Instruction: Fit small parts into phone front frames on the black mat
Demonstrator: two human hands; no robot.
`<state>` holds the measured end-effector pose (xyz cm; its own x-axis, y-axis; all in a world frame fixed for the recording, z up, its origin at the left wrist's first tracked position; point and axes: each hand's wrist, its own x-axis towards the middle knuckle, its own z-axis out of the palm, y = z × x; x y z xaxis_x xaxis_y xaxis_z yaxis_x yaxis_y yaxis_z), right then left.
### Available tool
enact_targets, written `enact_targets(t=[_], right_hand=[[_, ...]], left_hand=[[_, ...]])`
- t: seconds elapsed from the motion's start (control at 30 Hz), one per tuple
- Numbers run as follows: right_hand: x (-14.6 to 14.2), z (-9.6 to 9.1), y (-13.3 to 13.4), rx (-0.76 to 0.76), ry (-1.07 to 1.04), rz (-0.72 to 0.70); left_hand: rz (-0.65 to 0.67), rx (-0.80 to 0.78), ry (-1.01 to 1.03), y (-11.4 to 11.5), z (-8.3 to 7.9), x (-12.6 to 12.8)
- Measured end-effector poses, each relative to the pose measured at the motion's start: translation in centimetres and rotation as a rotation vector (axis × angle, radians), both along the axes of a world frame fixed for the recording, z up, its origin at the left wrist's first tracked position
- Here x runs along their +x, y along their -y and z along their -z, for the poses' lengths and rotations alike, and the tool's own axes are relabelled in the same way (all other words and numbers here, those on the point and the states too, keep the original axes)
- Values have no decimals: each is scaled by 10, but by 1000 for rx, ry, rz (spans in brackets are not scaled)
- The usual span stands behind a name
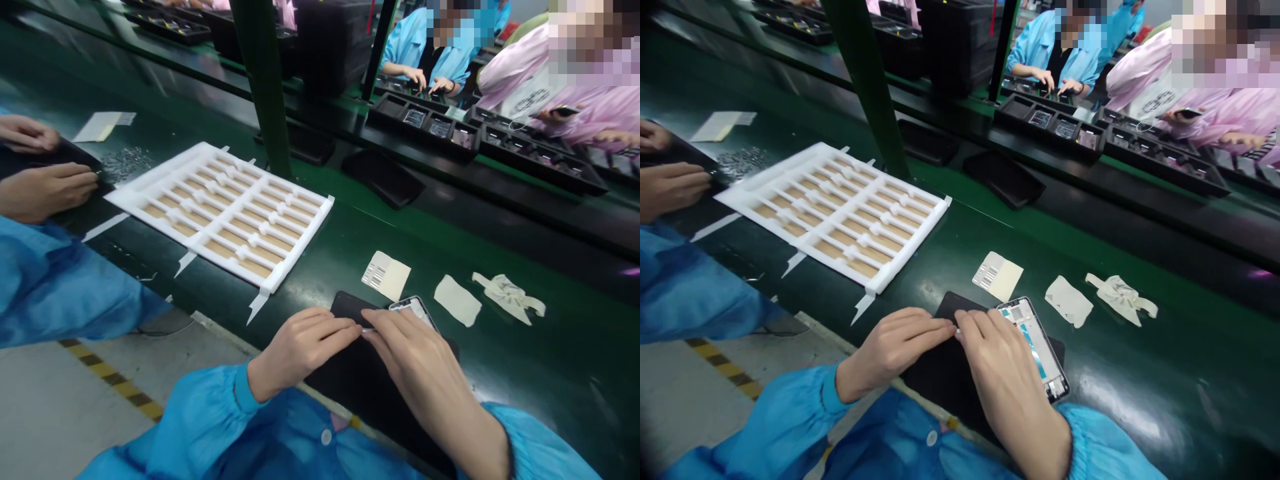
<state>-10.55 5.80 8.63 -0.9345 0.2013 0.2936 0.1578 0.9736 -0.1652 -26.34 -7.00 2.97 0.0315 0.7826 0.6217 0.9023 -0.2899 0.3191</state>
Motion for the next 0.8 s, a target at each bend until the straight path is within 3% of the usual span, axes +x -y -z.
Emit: enact_targets(t=[0.1, 0.23, 0.47, 0.67, 0.8], right_hand=[[19, 16, 3, -2, -131, 41], [33, 32, 7, 143, -108, -47], [25, 34, 7, 307, -141, -126], [16, 39, 14, 258, -246, -105], [17, 15, 11, 21, -382, 48]], left_hand=[[3, -7, -22, 2, 1, 0], [11, -13, -37, 1, 4, -2], [20, -17, -19, 0, 3, -5], [30, -117, 7, 0, -6, 0], [13, -204, 21, 2, -23, -3]])
